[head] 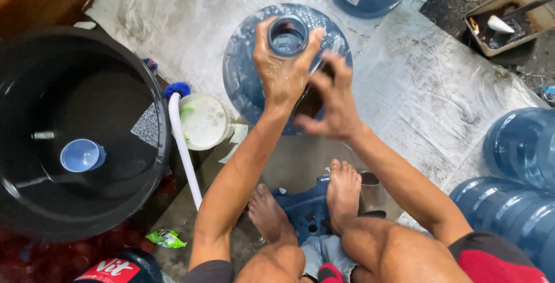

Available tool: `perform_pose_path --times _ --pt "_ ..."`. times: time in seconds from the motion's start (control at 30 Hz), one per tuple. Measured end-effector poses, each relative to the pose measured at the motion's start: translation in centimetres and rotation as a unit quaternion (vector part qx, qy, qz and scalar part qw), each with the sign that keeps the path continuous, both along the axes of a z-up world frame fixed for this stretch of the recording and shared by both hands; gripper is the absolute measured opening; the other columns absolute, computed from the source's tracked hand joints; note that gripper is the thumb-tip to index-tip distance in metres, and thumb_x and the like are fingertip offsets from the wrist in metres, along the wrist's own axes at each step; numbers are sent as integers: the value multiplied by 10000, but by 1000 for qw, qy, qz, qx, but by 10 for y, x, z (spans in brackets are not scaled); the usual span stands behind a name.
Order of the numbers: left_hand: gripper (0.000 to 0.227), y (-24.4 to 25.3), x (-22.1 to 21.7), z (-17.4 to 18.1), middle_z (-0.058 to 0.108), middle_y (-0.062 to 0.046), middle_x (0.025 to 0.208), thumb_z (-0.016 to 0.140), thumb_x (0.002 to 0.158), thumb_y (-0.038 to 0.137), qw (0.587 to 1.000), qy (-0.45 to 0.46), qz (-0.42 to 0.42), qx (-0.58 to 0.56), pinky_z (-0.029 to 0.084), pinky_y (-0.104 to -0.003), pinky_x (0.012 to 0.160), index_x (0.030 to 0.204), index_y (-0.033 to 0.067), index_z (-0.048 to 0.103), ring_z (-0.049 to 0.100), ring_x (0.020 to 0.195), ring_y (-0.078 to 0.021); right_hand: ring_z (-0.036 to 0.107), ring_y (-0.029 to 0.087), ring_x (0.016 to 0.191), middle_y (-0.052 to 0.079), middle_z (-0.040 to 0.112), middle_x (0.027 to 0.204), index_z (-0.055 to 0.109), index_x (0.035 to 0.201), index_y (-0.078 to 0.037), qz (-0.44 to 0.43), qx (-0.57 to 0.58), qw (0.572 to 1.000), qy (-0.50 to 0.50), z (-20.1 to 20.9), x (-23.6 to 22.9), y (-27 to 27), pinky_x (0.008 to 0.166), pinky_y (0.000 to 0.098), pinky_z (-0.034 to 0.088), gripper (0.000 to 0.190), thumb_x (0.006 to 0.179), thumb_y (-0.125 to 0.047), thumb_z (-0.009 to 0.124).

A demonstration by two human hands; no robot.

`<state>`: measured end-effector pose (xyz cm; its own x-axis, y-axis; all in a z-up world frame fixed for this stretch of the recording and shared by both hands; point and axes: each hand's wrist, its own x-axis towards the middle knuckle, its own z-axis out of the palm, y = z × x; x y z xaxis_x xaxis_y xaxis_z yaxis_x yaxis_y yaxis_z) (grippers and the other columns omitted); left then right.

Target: The person scrubs the exterior of a large blue water jug with a dark sponge, rotating it to clean all sides. They then rinse the jug by scooping water from a nearby black basin using a blue cup and pouring it over the jug's surface.

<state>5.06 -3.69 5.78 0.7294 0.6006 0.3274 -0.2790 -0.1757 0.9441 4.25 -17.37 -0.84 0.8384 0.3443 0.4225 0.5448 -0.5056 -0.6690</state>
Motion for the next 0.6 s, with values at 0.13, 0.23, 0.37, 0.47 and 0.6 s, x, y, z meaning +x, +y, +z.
perform_pose_path --times 0.13,0.23,0.37,0.47,0.6 --pt "443 38 -6 4 565 -32 929 787 749 264 972 55 -227 39 512 -285 783 1006 117 457 586 853 -150 303 362 1287 176 307 1312 514 1167 -114 18 24 999 -28 -7 13 -8 1064 550 269 628 790 -606 615" --pt "427 61 8 9 509 -19 826 786 750 298 928 14 -331 170 426 -314 685 890 96 437 504 758 -144 289 370 1275 170 293 1300 484 1148 -114 17 34 999 14 5 -6 -4 1046 549 263 608 785 -589 594" --pt "172 53 26 3 659 -66 865 642 711 44 906 -74 -411 60 534 -279 692 874 52 585 649 801 -162 335 416 1261 203 320 1296 524 1103 -76 89 -3 991 -98 -4 -13 8 1064 581 307 638 731 -568 687" --pt "171 40 24 -2 607 -35 808 687 704 50 938 -116 -308 114 488 -292 680 839 65 584 587 732 -155 373 265 1147 122 360 1165 495 1084 -91 -135 76 988 21 -7 34 -6 986 397 325 446 829 -444 588" --pt "273 9 19 1 582 27 747 723 645 158 991 -28 -95 95 487 -274 673 846 143 539 566 676 -133 297 423 1307 207 255 1332 449 1161 -57 4 17 1000 -19 16 2 6 1120 527 233 597 679 -328 673"
